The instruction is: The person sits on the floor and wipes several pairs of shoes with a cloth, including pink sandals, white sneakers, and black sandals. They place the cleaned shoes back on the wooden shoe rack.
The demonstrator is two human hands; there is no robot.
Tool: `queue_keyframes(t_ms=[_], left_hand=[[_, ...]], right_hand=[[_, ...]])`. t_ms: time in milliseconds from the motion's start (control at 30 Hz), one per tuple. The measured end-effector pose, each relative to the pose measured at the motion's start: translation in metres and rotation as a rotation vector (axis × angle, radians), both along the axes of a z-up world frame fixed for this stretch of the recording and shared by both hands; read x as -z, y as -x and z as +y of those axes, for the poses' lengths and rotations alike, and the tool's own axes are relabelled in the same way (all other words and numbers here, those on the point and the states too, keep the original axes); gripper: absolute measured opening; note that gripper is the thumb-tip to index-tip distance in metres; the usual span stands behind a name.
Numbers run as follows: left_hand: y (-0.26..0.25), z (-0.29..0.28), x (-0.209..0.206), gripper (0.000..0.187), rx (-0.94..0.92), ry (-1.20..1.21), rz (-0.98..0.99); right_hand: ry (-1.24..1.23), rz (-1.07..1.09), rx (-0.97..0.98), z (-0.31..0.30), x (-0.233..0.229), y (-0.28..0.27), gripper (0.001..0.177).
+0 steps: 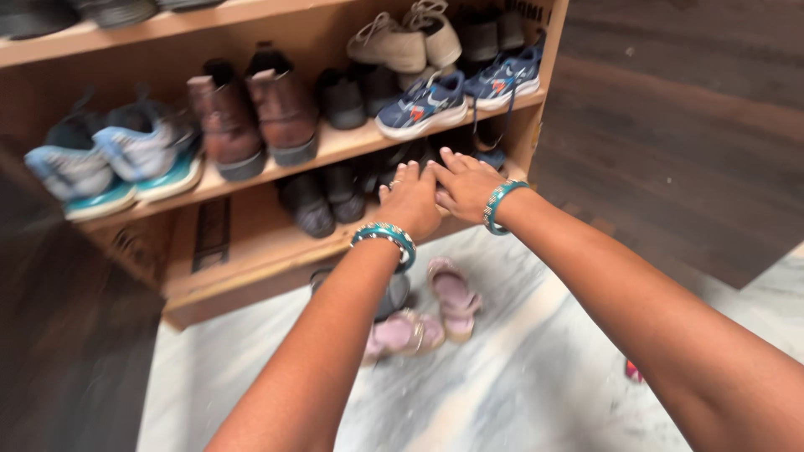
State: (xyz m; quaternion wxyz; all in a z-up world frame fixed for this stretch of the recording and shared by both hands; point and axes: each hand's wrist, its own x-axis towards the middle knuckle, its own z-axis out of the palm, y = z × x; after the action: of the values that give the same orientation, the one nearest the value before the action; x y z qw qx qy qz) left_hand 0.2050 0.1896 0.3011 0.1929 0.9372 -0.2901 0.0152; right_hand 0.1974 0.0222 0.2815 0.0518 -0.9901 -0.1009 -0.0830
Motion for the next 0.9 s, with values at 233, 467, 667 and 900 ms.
queue_keyframes(t_ms=[233, 467, 667, 900], left_hand=[[0.068, 0.084, -0.068, 0.069, -0.054, -0.214, -0.002], [0.101, 0.074, -0.176, 0.052, 0.351, 0.024, -0.312], [0.169, 0.063, -0.228, 0.048, 0.192, -0.03, -0.268], [0.159, 0.095, -0.199, 0.04, 0.112, 0.1, -0.172]], right_hand=[[0.446, -0.148, -0.178, 0.094, -0.052, 0.057, 0.067], [0.64, -0.09, 0.014, 0.103, -0.204, 0.152, 0.052], [0.655, -0.112, 0.087, 0.106, -0.256, 0.213, 0.041], [0.553, -0.046, 0.083, 0.133, -0.225, 0.166, 0.046]])
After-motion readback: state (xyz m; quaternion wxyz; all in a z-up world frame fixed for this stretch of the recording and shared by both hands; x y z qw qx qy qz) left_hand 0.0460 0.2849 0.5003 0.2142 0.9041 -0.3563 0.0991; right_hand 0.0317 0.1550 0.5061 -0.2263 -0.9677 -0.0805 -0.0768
